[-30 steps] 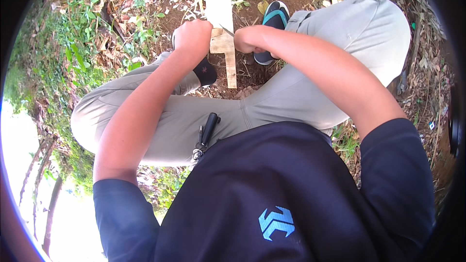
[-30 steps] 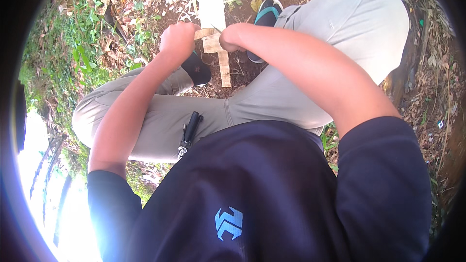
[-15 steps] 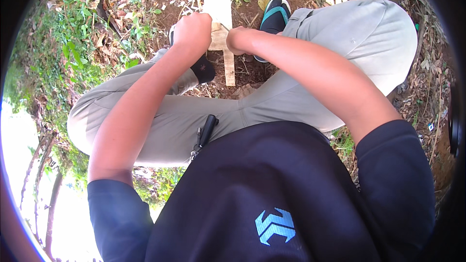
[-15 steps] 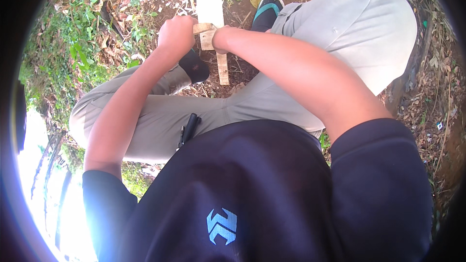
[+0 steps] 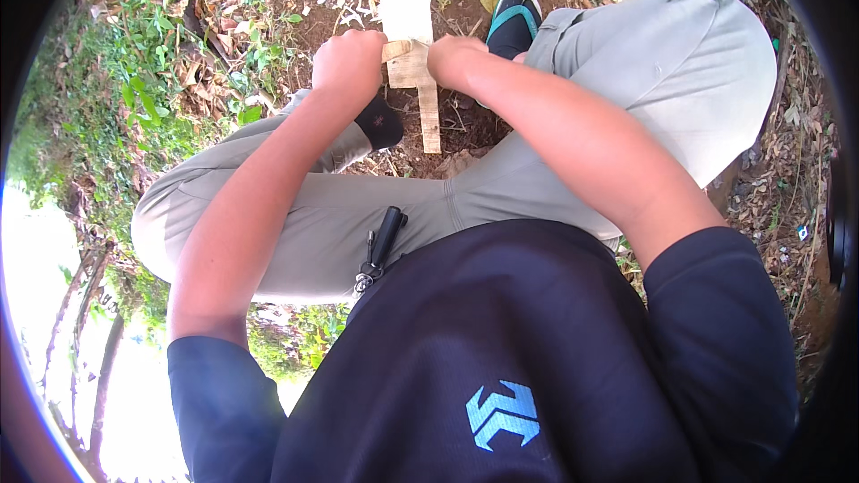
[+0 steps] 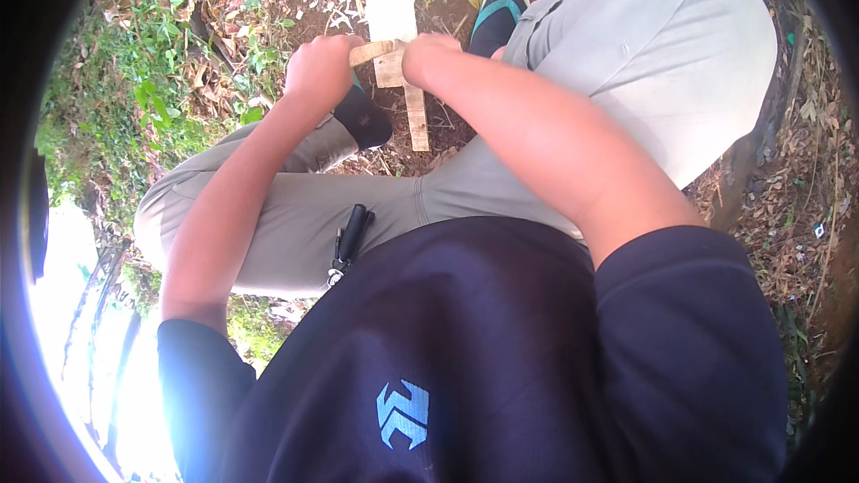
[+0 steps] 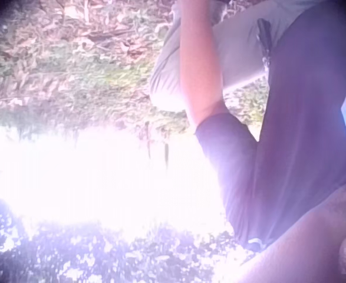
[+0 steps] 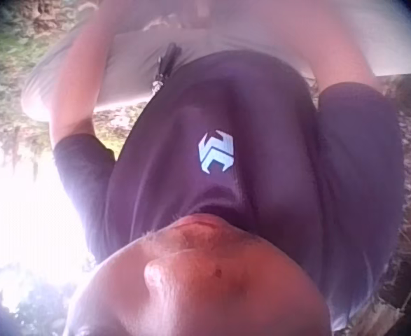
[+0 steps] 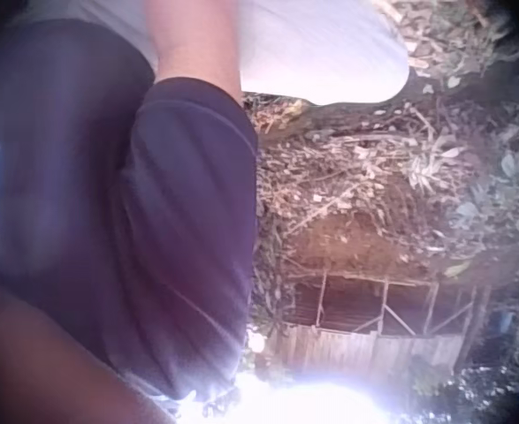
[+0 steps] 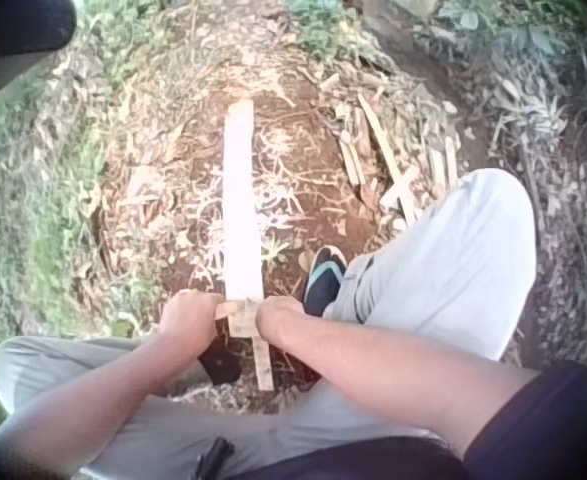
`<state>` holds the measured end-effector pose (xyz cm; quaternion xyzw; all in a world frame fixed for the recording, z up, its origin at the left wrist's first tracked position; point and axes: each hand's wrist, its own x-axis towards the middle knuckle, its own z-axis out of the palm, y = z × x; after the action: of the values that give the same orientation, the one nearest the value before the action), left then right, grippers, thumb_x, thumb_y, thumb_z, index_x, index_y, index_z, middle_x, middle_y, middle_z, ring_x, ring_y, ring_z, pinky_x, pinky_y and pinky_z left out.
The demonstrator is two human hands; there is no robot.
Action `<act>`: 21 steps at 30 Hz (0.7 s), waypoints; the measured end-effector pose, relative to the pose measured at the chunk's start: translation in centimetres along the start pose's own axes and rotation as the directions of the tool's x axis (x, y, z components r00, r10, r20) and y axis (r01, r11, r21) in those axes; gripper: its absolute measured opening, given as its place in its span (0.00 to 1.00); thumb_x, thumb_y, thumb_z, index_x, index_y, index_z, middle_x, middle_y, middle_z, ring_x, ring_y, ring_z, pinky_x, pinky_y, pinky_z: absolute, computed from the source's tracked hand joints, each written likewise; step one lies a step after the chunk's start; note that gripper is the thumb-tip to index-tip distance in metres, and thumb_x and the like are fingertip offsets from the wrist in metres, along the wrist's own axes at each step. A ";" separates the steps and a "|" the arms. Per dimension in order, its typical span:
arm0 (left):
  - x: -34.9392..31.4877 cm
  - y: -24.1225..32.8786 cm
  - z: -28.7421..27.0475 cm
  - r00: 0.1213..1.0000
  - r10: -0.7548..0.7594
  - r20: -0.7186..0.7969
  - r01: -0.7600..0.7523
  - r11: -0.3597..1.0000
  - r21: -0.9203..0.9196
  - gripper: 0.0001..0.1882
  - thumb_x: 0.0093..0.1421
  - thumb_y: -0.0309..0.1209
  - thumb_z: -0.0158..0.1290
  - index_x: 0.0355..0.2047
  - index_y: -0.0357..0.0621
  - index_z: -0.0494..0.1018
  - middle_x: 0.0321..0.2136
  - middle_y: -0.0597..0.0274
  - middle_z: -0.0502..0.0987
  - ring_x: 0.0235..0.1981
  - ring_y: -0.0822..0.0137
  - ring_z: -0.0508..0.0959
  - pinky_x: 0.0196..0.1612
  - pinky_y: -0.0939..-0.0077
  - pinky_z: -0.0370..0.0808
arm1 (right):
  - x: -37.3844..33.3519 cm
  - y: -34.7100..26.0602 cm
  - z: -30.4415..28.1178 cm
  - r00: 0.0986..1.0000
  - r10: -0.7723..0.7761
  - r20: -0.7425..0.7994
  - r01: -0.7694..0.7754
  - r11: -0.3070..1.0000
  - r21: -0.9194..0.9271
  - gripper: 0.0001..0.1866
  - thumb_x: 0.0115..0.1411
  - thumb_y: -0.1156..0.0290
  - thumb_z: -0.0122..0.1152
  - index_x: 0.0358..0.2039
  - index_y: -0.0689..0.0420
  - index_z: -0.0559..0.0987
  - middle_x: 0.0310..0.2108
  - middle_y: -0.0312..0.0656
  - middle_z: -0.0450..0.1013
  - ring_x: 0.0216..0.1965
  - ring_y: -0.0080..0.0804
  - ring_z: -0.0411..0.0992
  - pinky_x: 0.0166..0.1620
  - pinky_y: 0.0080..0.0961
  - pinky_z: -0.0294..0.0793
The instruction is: The person sits on the ground and uses a knife to carve a piece of wood. They repeatedly shave thin strips from the wood, occasionally pausing to inspect the piece or adjust their grip before continuing the carving process.
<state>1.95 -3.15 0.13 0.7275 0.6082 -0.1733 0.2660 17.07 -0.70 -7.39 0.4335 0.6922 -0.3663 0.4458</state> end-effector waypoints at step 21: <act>1.6 0.4 -0.1 1.000 -0.011 -0.017 0.010 0.998 -0.061 0.08 0.50 0.23 0.56 0.31 0.33 0.78 0.32 0.41 0.80 0.36 0.47 0.83 0.40 0.61 0.81 | -0.7 -0.9 -1.7 0.937 -0.077 0.341 0.054 0.996 0.076 0.10 0.49 0.87 0.37 0.19 0.66 0.69 0.18 0.49 0.64 0.16 0.37 0.60 0.18 0.37 0.57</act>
<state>2.71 -1.84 -0.67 0.7172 0.6194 -0.1497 0.2820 15.88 0.33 -6.06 0.3539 0.6056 -0.4734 0.5329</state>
